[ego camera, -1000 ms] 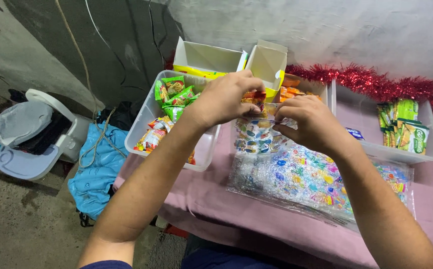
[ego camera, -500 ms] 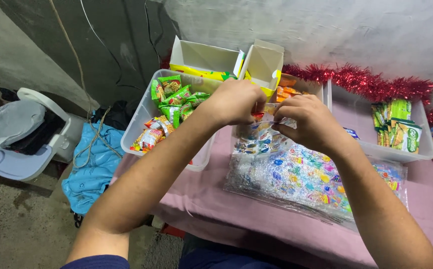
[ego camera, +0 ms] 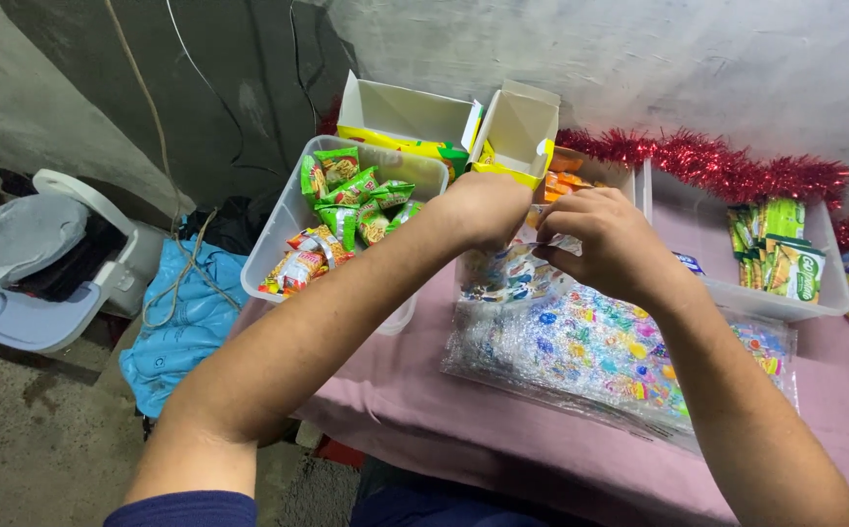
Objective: Packing various small snack packets into a clear plastic bag from multiple containers.
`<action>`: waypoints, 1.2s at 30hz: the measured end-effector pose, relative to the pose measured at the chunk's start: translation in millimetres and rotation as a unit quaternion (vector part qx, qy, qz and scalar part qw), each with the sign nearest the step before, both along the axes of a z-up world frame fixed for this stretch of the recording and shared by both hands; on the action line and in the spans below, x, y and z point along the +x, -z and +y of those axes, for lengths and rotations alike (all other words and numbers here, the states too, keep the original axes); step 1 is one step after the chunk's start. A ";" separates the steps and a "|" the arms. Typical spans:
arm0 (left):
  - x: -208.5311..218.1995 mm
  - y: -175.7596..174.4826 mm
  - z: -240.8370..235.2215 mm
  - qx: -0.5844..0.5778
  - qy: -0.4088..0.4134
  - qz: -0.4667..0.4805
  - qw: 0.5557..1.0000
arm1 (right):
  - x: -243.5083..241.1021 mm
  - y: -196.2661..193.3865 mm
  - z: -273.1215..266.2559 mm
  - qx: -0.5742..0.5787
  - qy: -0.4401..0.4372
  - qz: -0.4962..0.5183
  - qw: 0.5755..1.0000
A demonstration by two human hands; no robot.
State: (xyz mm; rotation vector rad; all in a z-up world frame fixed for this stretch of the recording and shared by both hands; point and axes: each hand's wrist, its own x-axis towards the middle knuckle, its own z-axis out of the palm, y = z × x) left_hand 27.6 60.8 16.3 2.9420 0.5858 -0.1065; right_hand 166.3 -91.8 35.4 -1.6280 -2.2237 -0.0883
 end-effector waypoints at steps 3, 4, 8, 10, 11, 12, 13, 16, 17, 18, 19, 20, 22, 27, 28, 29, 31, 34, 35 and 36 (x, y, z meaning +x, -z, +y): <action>5.6 18.9 6.5 -0.002 0.002 0.028 1.000 | -1.1 -2.7 0.1 0.000 -0.002 -0.006 1.000; 1.3 10.5 3.0 -0.002 0.001 0.029 1.000 | -0.8 -2.0 0.4 0.000 -0.003 -0.005 1.000; -29.0 -36.1 -10.5 -0.093 0.016 -0.029 0.995 | -0.5 -3.1 -2.1 0.009 -0.009 0.013 1.000; -52.1 -56.5 -22.1 -0.164 0.043 -0.127 0.977 | 1.5 -5.6 -4.9 0.017 -0.010 0.024 1.000; -65.2 -62.3 -30.1 -0.235 0.039 -0.255 0.937 | 3.0 -7.1 -5.7 0.031 -0.015 0.025 0.999; -77.5 -69.0 -37.5 -0.300 0.037 -0.377 0.875 | 5.1 -9.6 -6.1 0.047 -0.020 0.025 0.998; -82.0 -53.6 -36.3 -0.300 0.038 -0.377 0.876 | 9.1 -11.4 -7.3 0.047 -0.019 0.025 0.998; -93.8 -12.5 -39.0 -0.313 -0.043 -0.460 0.830 | 17.8 -18.6 -11.1 0.066 -0.022 0.038 0.997; -96.5 -2.9 -43.9 -0.347 -0.051 -0.432 0.831 | 18.5 -22.7 -12.7 0.074 -0.025 0.055 0.995; -99.9 6.7 -49.1 -0.379 -0.060 -0.405 0.830 | 18.8 -27.1 -13.7 0.081 -0.029 0.071 0.994; -99.4 3.2 -55.0 -0.379 -0.062 -0.406 0.830 | 14.3 -37.1 -17.5 0.081 -0.031 0.071 0.994; -98.9 -0.7 -60.5 -0.416 -0.107 -0.353 0.831 | 9.8 -47.4 -20.8 0.082 -0.051 0.078 0.992; -96.9 0.6 -64.7 -0.450 -0.151 -0.298 0.828 | 3.1 -59.5 -24.9 0.084 -0.071 0.084 0.990; -93.2 13.4 -63.8 -0.417 -0.170 -0.309 0.838 | -1.9 -61.8 -31.3 0.089 -0.066 0.100 0.989; -94.1 12.1 -64.6 -0.417 -0.170 -0.309 0.837 | -1.6 -61.4 -32.3 0.089 -0.067 0.100 0.989; -95.2 10.7 -65.3 -0.428 -0.141 -0.332 0.829 | -1.5 -61.0 -33.1 0.089 -0.069 0.103 0.988; -95.1 15.7 -64.7 -0.438 -0.114 -0.355 0.818 | -2.0 -59.7 -33.2 0.088 -0.074 0.106 0.988; -92.6 24.0 -62.4 -0.446 -0.152 -0.370 0.801 | -2.5 -57.1 -32.1 0.087 -0.064 0.104 0.989; -93.6 20.1 -62.9 -0.450 -0.135 -0.374 0.799 | -2.1 -56.4 -31.3 0.083 -0.060 0.105 0.989; -94.1 16.5 -63.9 -0.456 -0.117 -0.378 0.797 | -1.4 -55.5 -31.4 0.079 -0.054 0.106 0.990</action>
